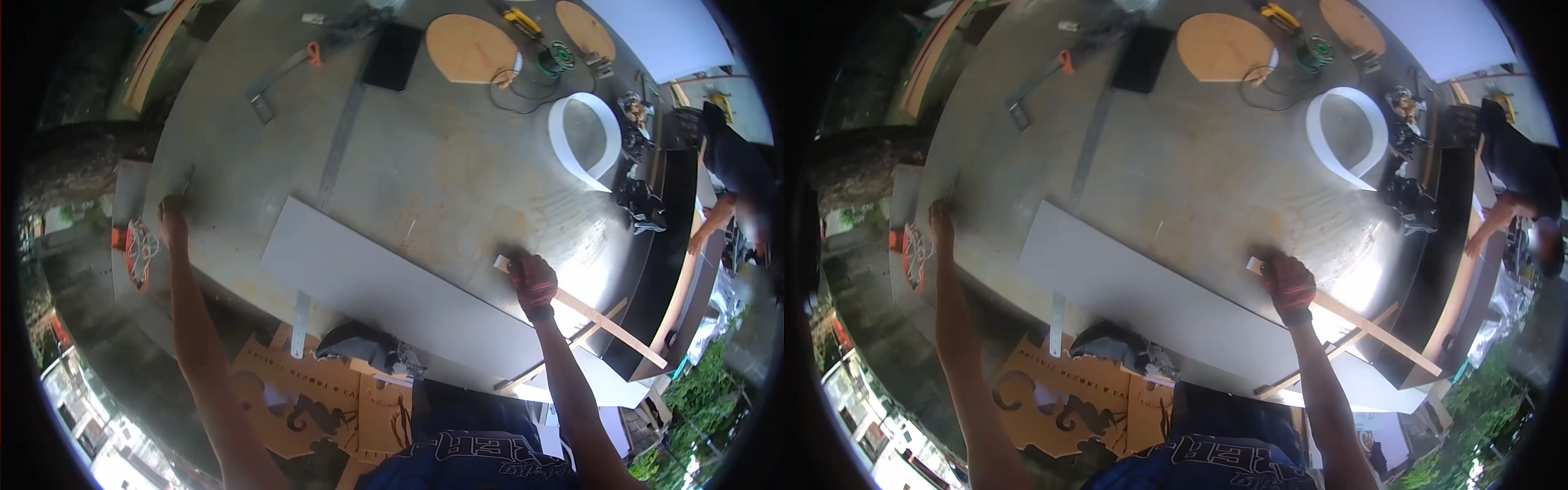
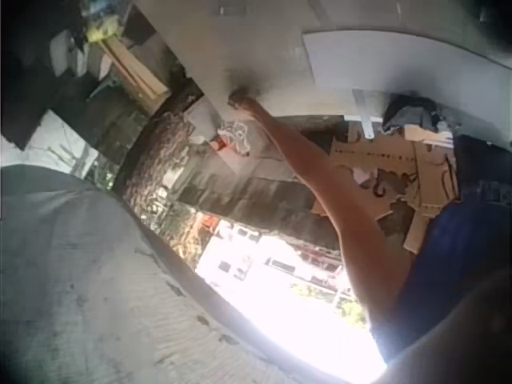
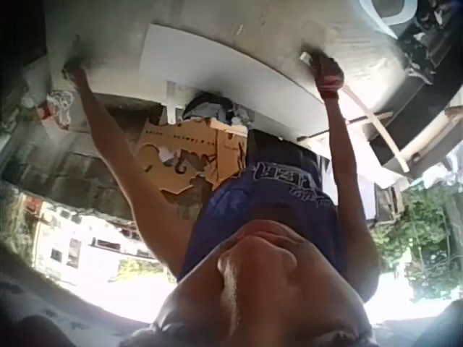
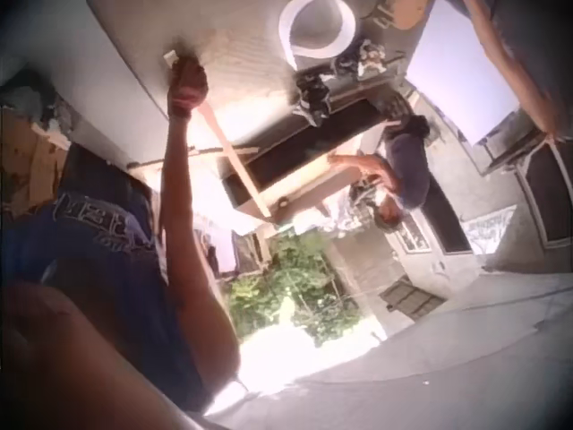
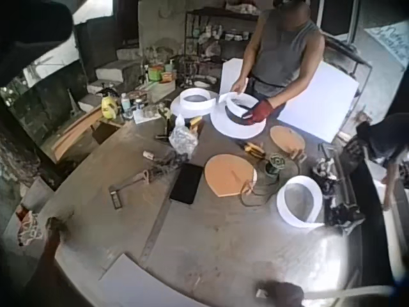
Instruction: The recorder uses a utility knife to cut material and then positions wooden strips on a large frame with collaborators.
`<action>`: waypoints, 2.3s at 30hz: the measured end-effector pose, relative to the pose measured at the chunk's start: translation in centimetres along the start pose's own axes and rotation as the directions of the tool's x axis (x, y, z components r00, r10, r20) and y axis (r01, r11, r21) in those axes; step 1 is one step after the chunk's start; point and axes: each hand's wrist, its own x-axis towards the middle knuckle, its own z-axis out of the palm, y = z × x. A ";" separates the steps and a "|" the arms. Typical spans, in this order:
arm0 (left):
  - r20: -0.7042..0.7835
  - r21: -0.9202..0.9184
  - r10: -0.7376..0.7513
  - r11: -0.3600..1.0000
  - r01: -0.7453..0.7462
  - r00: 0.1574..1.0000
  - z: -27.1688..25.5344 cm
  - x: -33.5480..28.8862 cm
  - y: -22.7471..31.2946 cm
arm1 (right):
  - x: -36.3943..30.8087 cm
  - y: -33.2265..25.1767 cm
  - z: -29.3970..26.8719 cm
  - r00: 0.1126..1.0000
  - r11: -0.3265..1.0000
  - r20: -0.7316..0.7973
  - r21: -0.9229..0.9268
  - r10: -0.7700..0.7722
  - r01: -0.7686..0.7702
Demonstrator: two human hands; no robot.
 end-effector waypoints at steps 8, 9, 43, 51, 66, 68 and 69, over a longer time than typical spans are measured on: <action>0.074 0.406 0.023 0.913 -0.051 0.997 -0.2 -1.7 1.4 | 2.1 -1.5 0.1 0.998 0.991 -0.053 0.131 0.018 -0.011; 0.065 0.405 -0.064 0.914 0.032 0.996 -1.1 -1.9 1.4 | 2.9 -2.6 0.4 0.998 0.983 -0.066 0.184 0.004 0.008; 0.366 -0.278 0.153 0.959 -0.049 0.918 -1.0 -18.0 44.6 | 10.8 -10.3 4.4 0.965 0.913 -0.108 0.314 -0.239 0.261; 0.323 -0.281 0.299 0.936 -0.211 0.898 0.1 -18.1 44.1 | 10.8 -10.3 4.6 0.928 0.923 -0.268 0.214 -0.260 0.320; 0.573 -0.020 0.195 0.974 -0.224 0.796 -2.6 -17.1 47.7 | 11.1 -10.1 3.5 0.868 0.860 -0.368 0.259 -0.333 0.440; 0.592 -0.016 0.195 0.973 -0.230 0.782 -2.7 -17.0 47.4 | 11.2 -10.2 3.4 0.875 0.858 -0.348 0.270 -0.336 0.437; 0.571 -0.027 0.211 0.971 -0.239 0.793 -2.6 -17.1 47.2 | 11.2 -10.4 3.4 0.880 0.856 -0.332 0.279 -0.340 0.436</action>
